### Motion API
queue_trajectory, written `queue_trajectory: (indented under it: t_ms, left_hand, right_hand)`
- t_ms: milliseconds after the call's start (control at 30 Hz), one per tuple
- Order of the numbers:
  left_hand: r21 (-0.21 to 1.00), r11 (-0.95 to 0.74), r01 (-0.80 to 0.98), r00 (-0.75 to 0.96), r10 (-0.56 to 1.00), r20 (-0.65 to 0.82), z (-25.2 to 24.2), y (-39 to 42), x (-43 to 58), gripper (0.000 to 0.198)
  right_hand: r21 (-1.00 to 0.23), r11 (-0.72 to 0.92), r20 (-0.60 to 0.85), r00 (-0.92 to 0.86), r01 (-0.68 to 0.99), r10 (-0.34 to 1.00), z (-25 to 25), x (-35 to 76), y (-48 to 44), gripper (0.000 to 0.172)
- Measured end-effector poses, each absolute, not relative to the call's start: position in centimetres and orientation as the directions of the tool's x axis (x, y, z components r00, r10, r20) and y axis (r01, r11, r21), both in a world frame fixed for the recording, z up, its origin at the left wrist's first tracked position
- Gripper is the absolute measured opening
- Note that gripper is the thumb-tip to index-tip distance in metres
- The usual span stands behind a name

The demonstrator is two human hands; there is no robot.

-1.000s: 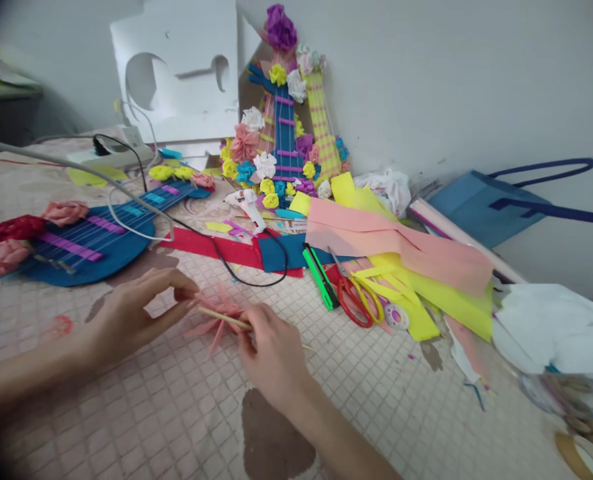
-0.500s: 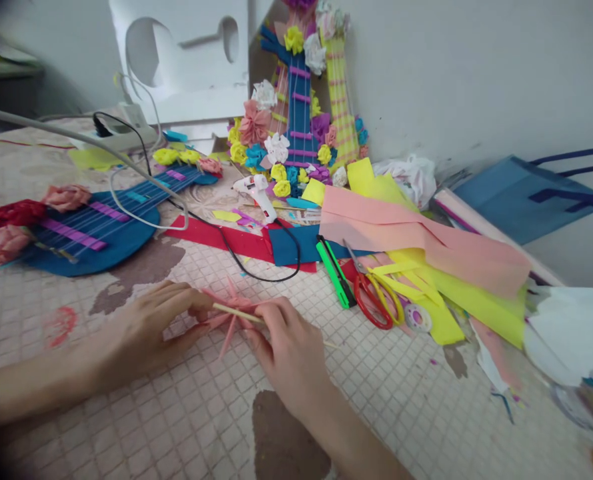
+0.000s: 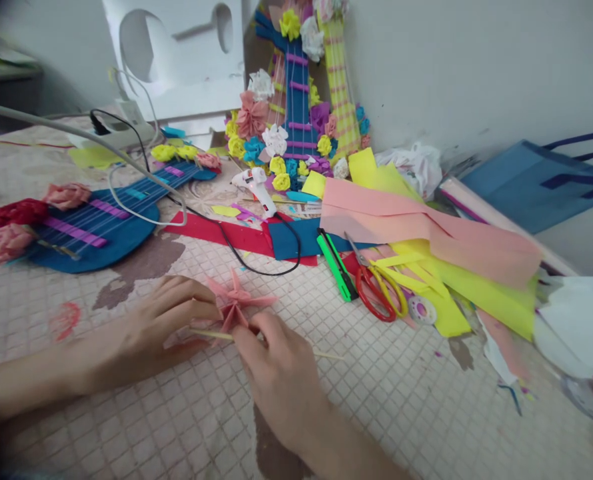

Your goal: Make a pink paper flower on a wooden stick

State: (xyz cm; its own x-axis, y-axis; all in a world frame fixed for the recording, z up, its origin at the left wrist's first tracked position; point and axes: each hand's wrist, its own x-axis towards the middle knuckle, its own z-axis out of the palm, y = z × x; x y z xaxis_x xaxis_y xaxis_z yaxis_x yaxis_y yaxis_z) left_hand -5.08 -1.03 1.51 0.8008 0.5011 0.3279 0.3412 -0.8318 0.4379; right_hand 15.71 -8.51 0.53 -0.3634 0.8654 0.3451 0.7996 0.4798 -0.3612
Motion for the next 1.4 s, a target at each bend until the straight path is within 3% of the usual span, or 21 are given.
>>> queue_trajectory:
  t_ms: [167,367,1400]
  left_hand:
    - [0.338,-0.897,0.285,0.839,0.404,0.365,1.78,-1.26,-5.02,0.024]
    - [0.264,-0.906,0.331,0.826,0.413,0.382,1.55,-1.20,-4.90,0.016]
    - [0.220,-0.920,0.326,0.853,0.386,0.351,1.40,-1.07,-4.86,0.018]
  right_hand:
    - [-0.350,0.488,0.374,-0.358,0.800,0.855,0.54,15.50,-8.39,0.033]
    - [-0.325,0.490,0.373,-0.367,0.809,0.852,0.28,15.44,-8.08,0.035]
    - [-0.335,0.480,0.344,-0.369,0.811,0.863,-0.10,15.60,-8.05,0.022]
